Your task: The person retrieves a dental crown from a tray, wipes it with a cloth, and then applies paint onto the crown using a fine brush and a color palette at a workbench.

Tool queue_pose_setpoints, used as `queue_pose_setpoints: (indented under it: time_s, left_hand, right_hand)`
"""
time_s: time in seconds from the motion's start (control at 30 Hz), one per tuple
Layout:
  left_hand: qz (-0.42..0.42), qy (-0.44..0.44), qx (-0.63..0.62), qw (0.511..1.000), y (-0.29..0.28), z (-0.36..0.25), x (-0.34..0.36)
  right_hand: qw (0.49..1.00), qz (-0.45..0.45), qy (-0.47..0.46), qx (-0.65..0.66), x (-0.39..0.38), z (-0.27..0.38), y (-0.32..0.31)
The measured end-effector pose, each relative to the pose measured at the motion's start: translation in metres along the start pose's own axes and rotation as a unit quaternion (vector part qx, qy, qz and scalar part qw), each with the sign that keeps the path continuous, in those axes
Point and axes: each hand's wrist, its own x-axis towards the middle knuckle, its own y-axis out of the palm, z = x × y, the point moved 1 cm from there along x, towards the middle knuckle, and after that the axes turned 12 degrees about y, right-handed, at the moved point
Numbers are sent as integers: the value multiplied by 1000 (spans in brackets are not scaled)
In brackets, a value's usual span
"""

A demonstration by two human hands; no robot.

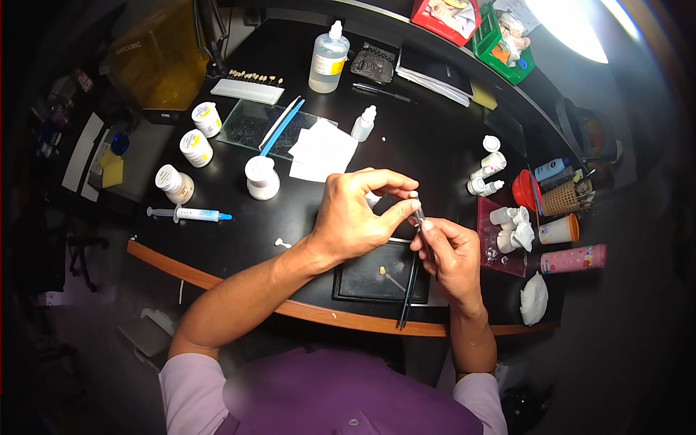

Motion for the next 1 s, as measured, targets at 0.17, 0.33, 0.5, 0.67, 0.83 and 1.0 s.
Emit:
queue_pose_setpoints:
  time_s: [0.17,0.33,0.5,0.67,0.83,1.0]
  left_hand:
    - [-20,-29,-84,996,5,3,-2]
    - [4,-66,-141,988,5,4,-3]
    - [20,-98,-189,977,5,5,-4]
    - [25,-96,-179,979,7,9,-5]
    - [28,-104,-171,979,6,11,-6]
    - [28,-110,-154,982,4,12,-4]
  right_hand:
    - [990,-64,-107,-72,0,-5,7]
    - [959,-112,-221,-138,4,-6,8]
    - [958,-154,-196,-142,4,-4,7]
    - [957,-169,-177,-156,5,-4,4]
    - [954,-173,-181,-166,7,-4,2]
    - [947,-171,-206,-179,6,-2,3]
